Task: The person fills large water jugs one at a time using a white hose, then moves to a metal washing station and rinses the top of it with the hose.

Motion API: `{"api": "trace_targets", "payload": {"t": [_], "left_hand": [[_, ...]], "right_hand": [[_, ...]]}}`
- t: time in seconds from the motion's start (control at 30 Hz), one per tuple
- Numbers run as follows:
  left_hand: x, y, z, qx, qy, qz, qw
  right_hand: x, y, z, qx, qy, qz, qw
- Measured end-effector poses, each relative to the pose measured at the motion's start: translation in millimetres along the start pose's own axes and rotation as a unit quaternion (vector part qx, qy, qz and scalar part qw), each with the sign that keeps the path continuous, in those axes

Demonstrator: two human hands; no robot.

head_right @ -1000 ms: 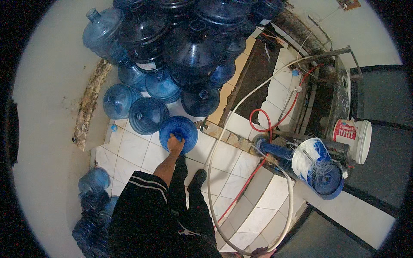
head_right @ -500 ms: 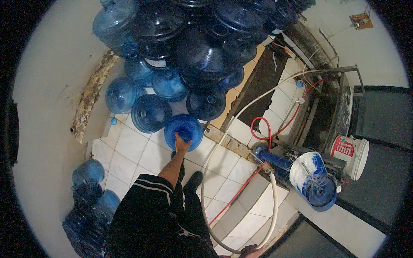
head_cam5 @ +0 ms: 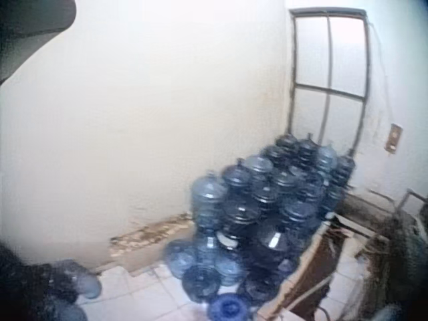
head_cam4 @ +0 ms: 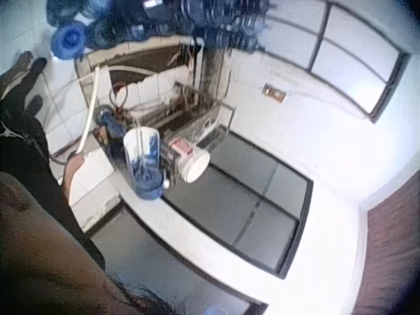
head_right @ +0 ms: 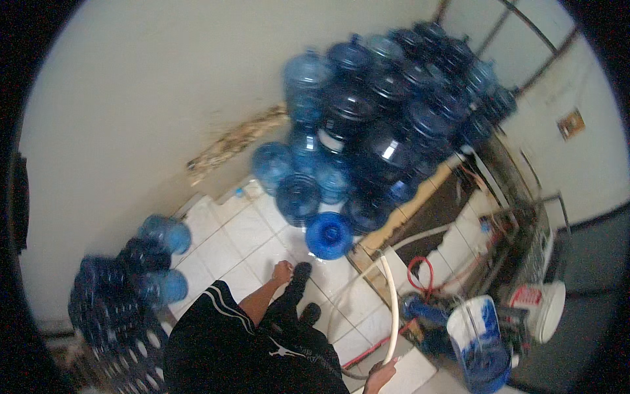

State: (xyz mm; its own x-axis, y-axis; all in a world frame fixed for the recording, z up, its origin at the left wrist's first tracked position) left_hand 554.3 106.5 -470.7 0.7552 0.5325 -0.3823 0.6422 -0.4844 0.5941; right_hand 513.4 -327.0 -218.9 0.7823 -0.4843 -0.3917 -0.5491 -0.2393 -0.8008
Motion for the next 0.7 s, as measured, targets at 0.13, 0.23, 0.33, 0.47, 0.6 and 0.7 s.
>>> {"api": "trace_targets", "payload": {"t": [0.13, 0.23, 0.33, 0.47, 0.6, 0.7], "left_hand": [[-79.8, -61.4, -60.3, -0.14, 0.083, -0.156, 0.974], [-143.1, -132.7, -85.7, -0.161, 0.216, -0.25, 0.93], [-222.8, -156.7, -122.6, -0.192, 0.233, -0.386, 0.872], [-342.5, -213.0, -126.7, -0.22, 0.293, -0.529, 0.765], [-434.1, -258.7, -105.4, -0.236, 0.314, -0.615, 0.684], [-473.3, -288.6, -100.0, -0.251, 0.315, -0.627, 0.667]], "right_hand": [[19.8, 16.9, 27.2, -0.156, -0.068, -0.201, 0.965], [26.6, 8.9, 69.7, -0.248, -0.213, -0.207, 0.922], [40.2, 33.6, 100.0, -0.352, -0.257, -0.49, 0.755], [-26.9, 5.9, 139.3, -0.293, -0.369, -0.471, 0.746], [-147.3, -52.8, 163.8, -0.247, -0.431, -0.429, 0.755], [-187.8, -40.1, 203.8, -0.246, -0.474, -0.444, 0.719]]}}
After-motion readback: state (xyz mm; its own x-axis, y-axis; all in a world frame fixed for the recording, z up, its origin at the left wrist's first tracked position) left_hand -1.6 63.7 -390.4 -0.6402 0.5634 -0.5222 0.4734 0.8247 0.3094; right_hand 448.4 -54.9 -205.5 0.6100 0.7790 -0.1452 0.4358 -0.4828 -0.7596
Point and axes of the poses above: each hand's wrist, its own x-axis towards the middle knuckle, its own z-axis out of the palm, y = z × x, the point moved 3 cm from there along x, towards the middle knuckle, and after that the axes turned 6 degrees about -z, right-handed, at the moved point
